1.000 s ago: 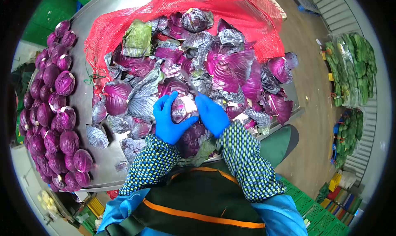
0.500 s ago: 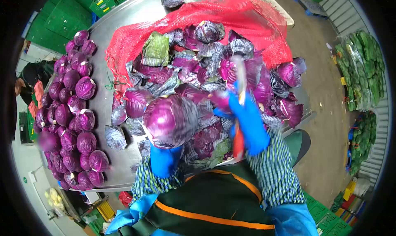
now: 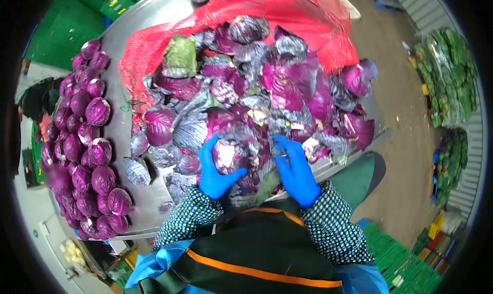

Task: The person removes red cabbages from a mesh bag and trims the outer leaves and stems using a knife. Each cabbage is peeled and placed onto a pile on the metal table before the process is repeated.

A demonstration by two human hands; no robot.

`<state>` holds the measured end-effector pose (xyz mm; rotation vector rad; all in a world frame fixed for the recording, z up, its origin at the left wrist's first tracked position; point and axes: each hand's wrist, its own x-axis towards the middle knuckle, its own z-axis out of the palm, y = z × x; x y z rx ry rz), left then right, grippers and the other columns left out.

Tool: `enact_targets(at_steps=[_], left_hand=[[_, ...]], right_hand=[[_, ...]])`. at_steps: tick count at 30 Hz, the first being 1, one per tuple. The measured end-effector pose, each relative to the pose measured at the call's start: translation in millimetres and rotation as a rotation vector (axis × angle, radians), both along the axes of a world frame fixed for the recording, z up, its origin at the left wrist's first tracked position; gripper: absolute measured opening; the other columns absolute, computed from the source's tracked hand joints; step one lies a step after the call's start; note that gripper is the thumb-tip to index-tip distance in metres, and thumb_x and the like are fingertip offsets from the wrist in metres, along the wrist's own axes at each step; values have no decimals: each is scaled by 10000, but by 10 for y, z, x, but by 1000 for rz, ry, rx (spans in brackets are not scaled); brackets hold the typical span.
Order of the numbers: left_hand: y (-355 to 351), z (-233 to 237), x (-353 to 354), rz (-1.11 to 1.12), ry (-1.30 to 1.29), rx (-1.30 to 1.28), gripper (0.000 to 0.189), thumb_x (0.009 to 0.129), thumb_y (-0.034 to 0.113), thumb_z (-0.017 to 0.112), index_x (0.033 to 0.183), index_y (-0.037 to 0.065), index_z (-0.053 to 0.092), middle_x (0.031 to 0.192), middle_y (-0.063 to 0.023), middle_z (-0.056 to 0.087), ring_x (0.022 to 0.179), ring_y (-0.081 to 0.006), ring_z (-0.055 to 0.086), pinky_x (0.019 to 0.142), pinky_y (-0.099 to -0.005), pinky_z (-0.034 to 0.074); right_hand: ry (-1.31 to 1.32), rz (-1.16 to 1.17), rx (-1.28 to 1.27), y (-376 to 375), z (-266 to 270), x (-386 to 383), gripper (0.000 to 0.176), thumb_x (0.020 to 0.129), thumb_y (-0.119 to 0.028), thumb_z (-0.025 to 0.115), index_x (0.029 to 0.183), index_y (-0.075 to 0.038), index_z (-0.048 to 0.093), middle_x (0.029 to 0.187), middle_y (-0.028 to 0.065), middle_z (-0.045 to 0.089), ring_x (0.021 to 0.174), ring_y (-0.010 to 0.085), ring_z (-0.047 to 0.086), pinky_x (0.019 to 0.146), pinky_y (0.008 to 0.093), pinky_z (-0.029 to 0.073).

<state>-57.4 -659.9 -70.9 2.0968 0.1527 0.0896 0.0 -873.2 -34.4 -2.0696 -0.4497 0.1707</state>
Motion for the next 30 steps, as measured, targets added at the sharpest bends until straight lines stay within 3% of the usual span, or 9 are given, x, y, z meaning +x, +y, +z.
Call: enact_targets(at_steps=[3, 7, 12, 18, 19, 22, 26, 28, 30], left_hand=[[-97, 80, 15, 53, 2, 38, 873, 629, 148, 764, 1333, 1, 270, 1265, -190, 347, 1190, -319, 335, 1026, -407, 262], [-118, 42, 44, 113, 28, -44, 876, 608, 160, 761, 1343, 42, 299, 1303, -212, 332, 1210, -358, 303, 1017, -447, 261], [-180, 36, 36, 139, 12, 28, 860, 612, 156, 774, 1327, 30, 313, 1272, -193, 361, 1195, -334, 328, 1019, -425, 267], [-94, -40, 4, 107, -6, -81, 850, 604, 125, 784, 1309, 18, 321, 1270, -168, 373, 1189, -298, 365, 1030, -398, 272], [-54, -39, -22, 81, 5, -148, 863, 596, 108, 784, 1312, 19, 312, 1278, -165, 369, 1189, -292, 375, 1031, -396, 276], [66, 230, -233, -43, -27, -381, 899, 575, 82, 784, 1321, 19, 285, 1281, -158, 365, 1189, -277, 388, 1030, -395, 284], [-100, 767, -262, 145, -231, -32, 1089, 495, 220, 867, 1340, -29, 226, 1180, -178, 388, 1128, -326, 388, 972, -426, 328], [-202, 772, -177, 235, -304, -221, 1061, 501, 243, 867, 1339, -11, 269, 1124, -168, 395, 1073, -311, 396, 929, -423, 343], [-205, 873, -123, 298, -351, -426, 1033, 508, 267, 867, 1339, 7, 312, 1067, -159, 403, 1018, -295, 404, 887, -419, 359]], right_hand=[[105, 109, -186, 133, 184, -234, 465, 883, -164, 513, 1337, -182, 413, 843, 127, 522, 752, 273, 560, 664, 346, 473], [89, 171, -279, 345, 185, -141, 446, 884, -172, 501, 1322, -216, 430, 763, 94, 502, 646, 256, 555, 537, 356, 468], [99, 198, -368, 436, 79, 4, 411, 898, -205, 479, 1307, -219, 443, 785, 124, 536, 699, 287, 583, 566, 379, 479], [300, 56, -75, 526, -385, 160, 371, 919, -272, 466, 1284, -203, 460, 893, 211, 597, 779, 339, 598, 694, 391, 476], [552, -8, -153, 541, -387, 245, 356, 915, -278, 477, 1245, -147, 488, 854, 164, 614, 729, 282, 602, 692, 360, 472], [726, -107, 98, 464, -489, 400, 308, 897, -300, 520, 1059, -40, 552, 717, 42, 558, 621, 108, 514, 572, 284, 435], [1320, -226, 722, 456, 376, 230, 430, 898, -329, 500, 1275, -151, 394, 1057, 60, 578, 625, 105, 513, 506, 248, 405], [1366, -15, 1019, 383, 293, -15, 575, 875, -282, 544, 1377, -157, 294, 1173, 71, 536, 678, 99, 523, 536, 234, 419], [1175, -43, 819, 455, 639, 25, 740, 810, -181, 631, 1421, -144, 215, 1166, 50, 535, 693, 75, 511, 564, 210, 432]])
